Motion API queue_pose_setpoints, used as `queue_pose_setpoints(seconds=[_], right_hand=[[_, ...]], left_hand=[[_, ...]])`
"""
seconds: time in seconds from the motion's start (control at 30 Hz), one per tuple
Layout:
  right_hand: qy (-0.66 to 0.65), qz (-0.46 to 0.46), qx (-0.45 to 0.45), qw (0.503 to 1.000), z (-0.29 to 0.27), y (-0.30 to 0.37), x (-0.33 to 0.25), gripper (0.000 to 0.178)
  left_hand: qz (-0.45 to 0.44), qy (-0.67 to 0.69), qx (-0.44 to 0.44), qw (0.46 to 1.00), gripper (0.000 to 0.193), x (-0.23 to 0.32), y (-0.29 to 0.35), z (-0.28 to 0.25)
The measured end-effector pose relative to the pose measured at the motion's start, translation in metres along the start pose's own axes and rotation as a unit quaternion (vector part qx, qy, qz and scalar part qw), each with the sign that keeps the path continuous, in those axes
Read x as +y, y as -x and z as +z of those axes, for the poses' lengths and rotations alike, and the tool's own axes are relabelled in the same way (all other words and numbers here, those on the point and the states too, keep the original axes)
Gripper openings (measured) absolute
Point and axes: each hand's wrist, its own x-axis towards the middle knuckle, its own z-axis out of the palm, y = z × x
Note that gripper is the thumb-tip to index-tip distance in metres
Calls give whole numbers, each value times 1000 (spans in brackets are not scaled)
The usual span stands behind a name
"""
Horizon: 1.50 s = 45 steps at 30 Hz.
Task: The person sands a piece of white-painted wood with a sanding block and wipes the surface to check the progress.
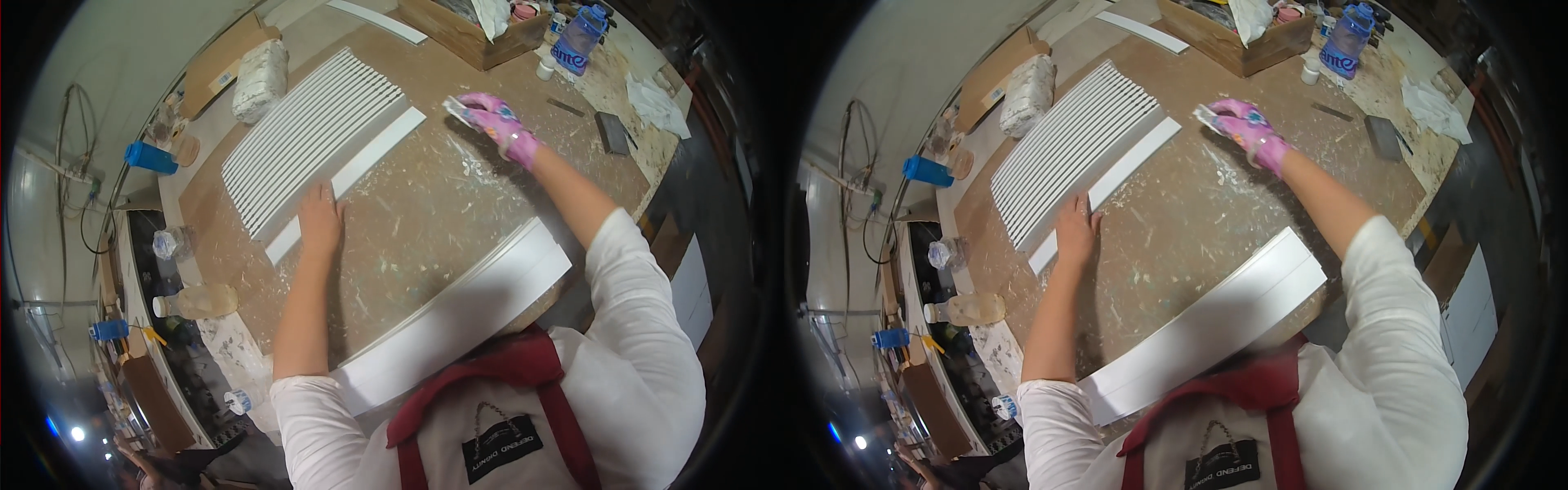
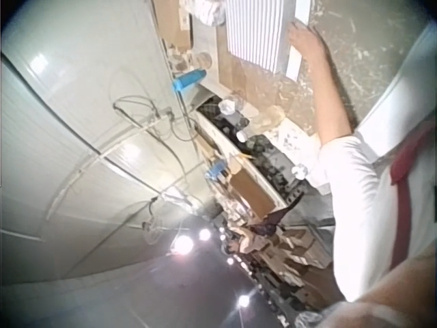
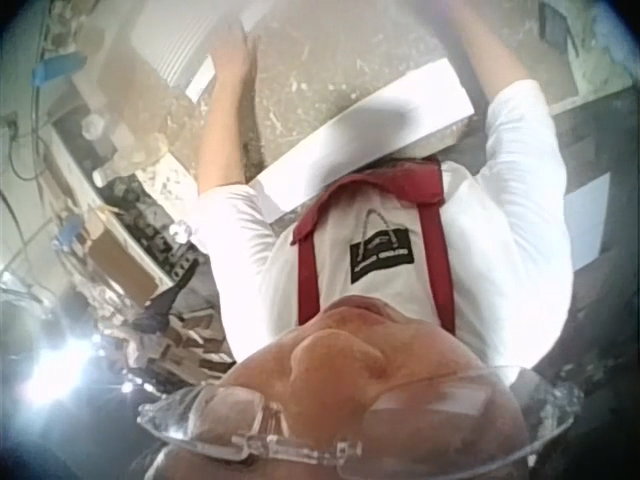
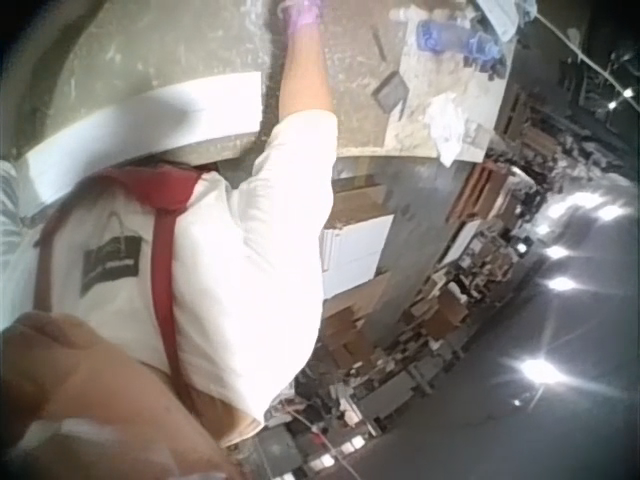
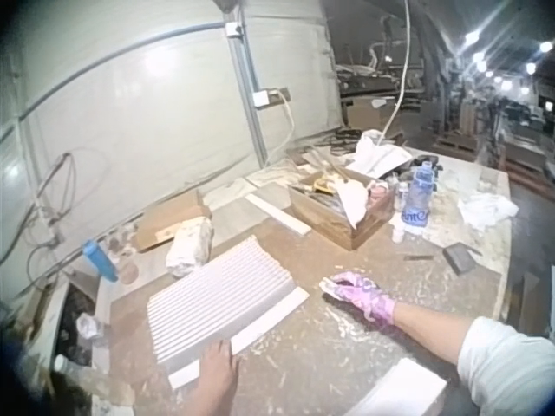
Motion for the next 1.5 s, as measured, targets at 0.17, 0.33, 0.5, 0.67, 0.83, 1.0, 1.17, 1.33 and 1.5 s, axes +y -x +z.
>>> queue_pose_setpoints(seconds=[0.17,0.33,0.5,0.67,0.83,1.0,1.17,1.33,1.5], right_hand=[[218,48,-18,974,31,-48,-16,41],[286,-22,-35,957,40,-28,-5,38],[283,7,-241,928,-17,10,-1,32],[286,-224,-247,898,62,10,-101,28],[287,-437,-433,734,272,45,-141,25],[417,-352,-511,664,337,57,-125,26],[436,-268,-404,758,298,-8,-113,27],[270,-332,-265,864,140,-39,-99,38],[26,52,-14,998,-10,-46,-5,28]], left_hand=[[-39,82,-101,991,45,24,16,-14],[-40,95,-77,992,44,28,22,-9],[-65,95,-70,991,40,19,27,-6],[2,158,-114,981,41,64,31,-1],[12,243,120,962,36,53,61,41],[-43,240,-161,956,32,73,39,3],[-2,318,57,946,31,61,34,23],[-49,230,-91,968,31,10,15,-1],[22,172,-26,985,44,19,23,5]])
